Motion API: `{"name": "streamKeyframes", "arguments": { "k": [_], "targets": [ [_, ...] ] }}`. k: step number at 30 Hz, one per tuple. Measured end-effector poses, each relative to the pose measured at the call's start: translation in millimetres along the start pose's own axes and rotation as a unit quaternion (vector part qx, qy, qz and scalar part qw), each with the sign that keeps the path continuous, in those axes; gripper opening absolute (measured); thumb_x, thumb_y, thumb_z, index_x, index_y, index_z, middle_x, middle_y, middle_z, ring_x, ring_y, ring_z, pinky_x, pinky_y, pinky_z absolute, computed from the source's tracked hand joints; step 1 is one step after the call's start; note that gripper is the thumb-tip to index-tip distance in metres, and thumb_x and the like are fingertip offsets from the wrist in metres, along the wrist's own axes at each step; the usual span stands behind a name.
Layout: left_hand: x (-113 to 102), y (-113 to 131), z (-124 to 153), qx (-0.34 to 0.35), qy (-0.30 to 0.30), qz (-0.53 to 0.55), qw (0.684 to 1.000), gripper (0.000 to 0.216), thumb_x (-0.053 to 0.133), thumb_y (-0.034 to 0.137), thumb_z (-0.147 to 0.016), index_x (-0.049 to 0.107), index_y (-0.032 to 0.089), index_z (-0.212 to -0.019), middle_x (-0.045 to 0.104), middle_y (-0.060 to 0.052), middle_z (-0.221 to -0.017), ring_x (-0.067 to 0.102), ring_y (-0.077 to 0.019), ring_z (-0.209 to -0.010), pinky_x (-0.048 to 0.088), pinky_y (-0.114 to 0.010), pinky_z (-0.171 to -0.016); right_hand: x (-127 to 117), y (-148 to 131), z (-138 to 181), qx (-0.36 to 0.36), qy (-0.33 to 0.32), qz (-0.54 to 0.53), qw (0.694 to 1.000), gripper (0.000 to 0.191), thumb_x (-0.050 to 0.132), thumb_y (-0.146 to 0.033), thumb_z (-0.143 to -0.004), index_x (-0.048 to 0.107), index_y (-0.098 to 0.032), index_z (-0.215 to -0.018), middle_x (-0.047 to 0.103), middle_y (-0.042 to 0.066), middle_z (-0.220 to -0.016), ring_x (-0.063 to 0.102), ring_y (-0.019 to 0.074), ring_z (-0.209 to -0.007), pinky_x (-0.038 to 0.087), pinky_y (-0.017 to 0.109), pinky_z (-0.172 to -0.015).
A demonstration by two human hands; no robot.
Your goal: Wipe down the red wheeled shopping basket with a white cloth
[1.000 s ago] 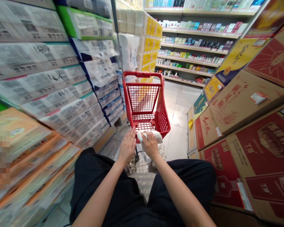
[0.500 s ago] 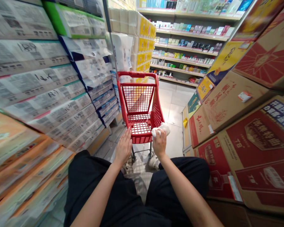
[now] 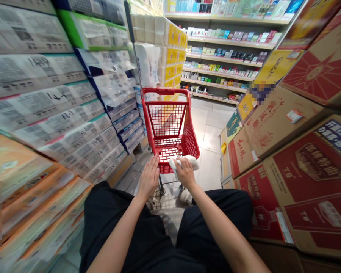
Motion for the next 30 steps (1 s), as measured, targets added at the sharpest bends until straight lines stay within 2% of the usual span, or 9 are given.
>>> {"name": "streamKeyframes", "arguments": {
  "k": [4, 7, 10, 13, 18, 21, 23, 26, 30],
  "targets": [
    [0, 1, -1, 0.005, -0.001, 0.002, 1.000, 0.053, 0.024, 0.025, -0.103, 0.023, 0.019, -0.155, 0.031, -0.007, -0.160, 0.026, -0.0203, -0.149, 0.030, -0.046, -0.120, -22, 75, 17, -0.014, -0.010, 0.008, 1.000, 0.037, 0.043, -0.015, -0.094, 0.059, -0.017, -0.127, 0.060, 0.015, -0.125, 0.052, 0.0257, -0.123, 0.039, 0.050, -0.111],
    [0, 2, -1, 0.008, 0.004, 0.004, 1.000, 0.053, 0.024, 0.024, -0.103, 0.023, 0.019, -0.155, 0.031, -0.007, -0.160, 0.025, -0.0203, -0.149, 0.030, -0.046, -0.120, -25, 91, 20, -0.038, -0.033, 0.000, 0.999, 0.035, 0.043, -0.016, -0.094, 0.060, -0.017, -0.125, 0.059, 0.015, -0.125, 0.052, 0.0253, -0.124, 0.040, 0.050, -0.112],
    [1, 1, 0, 0.002, 0.009, 0.009, 1.000, 0.053, 0.024, 0.024, -0.102, 0.023, 0.019, -0.155, 0.032, -0.008, -0.160, 0.025, -0.0204, -0.149, 0.030, -0.046, -0.120, -28, 79, 17, 0.056, 0.032, 0.003, 0.998, 0.036, 0.043, -0.016, -0.094, 0.057, -0.015, -0.127, 0.056, 0.017, -0.124, 0.049, 0.0272, -0.124, 0.040, 0.054, -0.111],
    [1, 1, 1, -0.004, 0.013, 0.012, 1.000, 0.053, 0.024, 0.025, -0.102, 0.022, 0.019, -0.155, 0.032, -0.008, -0.160, 0.025, -0.0208, -0.149, 0.030, -0.047, -0.120, -22, 43, 16, 0.180, 0.100, -0.001, 0.979, 0.040, 0.041, -0.014, -0.094, 0.054, -0.016, -0.132, 0.052, 0.018, -0.127, 0.044, 0.0297, -0.128, 0.036, 0.059, -0.111],
    [0, 2, 0, -0.002, 0.010, 0.008, 1.000, 0.054, 0.024, 0.024, -0.102, 0.022, 0.019, -0.155, 0.033, -0.009, -0.159, 0.025, -0.0212, -0.149, 0.031, -0.047, -0.119, 18, -45, -12, 0.176, 0.024, -0.039, 0.983, 0.047, 0.048, -0.014, -0.092, 0.051, -0.018, -0.138, 0.052, 0.018, -0.128, 0.042, 0.0308, -0.127, 0.034, 0.059, -0.110],
    [1, 0, 0, -0.003, 0.005, 0.005, 1.000, 0.054, 0.024, 0.024, -0.102, 0.021, 0.019, -0.156, 0.033, -0.009, -0.159, 0.027, -0.0208, -0.149, 0.030, -0.047, -0.119, 29, -65, -24, 0.171, 0.013, -0.039, 0.984, 0.048, 0.050, -0.016, -0.092, 0.050, -0.019, -0.139, 0.052, 0.017, -0.129, 0.042, 0.0311, -0.126, 0.035, 0.058, -0.109],
    [1, 0, 0, 0.003, 0.001, 0.001, 1.000, 0.054, 0.024, 0.024, -0.102, 0.021, 0.019, -0.156, 0.031, -0.009, -0.160, 0.026, -0.0211, -0.149, 0.030, -0.047, -0.120, 28, -66, -26, 0.140, 0.016, -0.033, 0.990, 0.047, 0.049, -0.017, -0.093, 0.050, -0.019, -0.139, 0.053, 0.016, -0.128, 0.043, 0.0302, -0.123, 0.036, 0.055, -0.109],
    [1, 0, 0, 0.010, 0.000, -0.004, 1.000, 0.054, 0.024, 0.025, -0.102, 0.021, 0.020, -0.156, 0.031, -0.008, -0.160, 0.025, -0.0214, -0.149, 0.029, -0.047, -0.120, 19, -50, -18, 0.046, 0.006, -0.031, 0.998, 0.046, 0.048, -0.016, -0.093, 0.051, -0.019, -0.139, 0.055, 0.013, -0.127, 0.046, 0.0278, -0.121, 0.038, 0.049, -0.110],
    [-1, 0, -1, 0.009, -0.003, -0.006, 1.000, 0.054, 0.024, 0.025, -0.103, 0.020, 0.021, -0.156, 0.030, -0.006, -0.160, 0.024, -0.0205, -0.149, 0.029, -0.046, -0.120, -6, 19, 4, 0.002, 0.005, -0.019, 1.000, 0.044, 0.045, -0.013, -0.093, 0.054, -0.018, -0.135, 0.057, 0.013, -0.124, 0.049, 0.0265, -0.122, 0.038, 0.050, -0.111]
  ]
}}
Point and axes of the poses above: each hand's wrist, its own z-axis away from the middle knuckle, its own x-axis out of the palm, y = z × x, the point moved 9 cm from there along -z, towards the middle knuckle
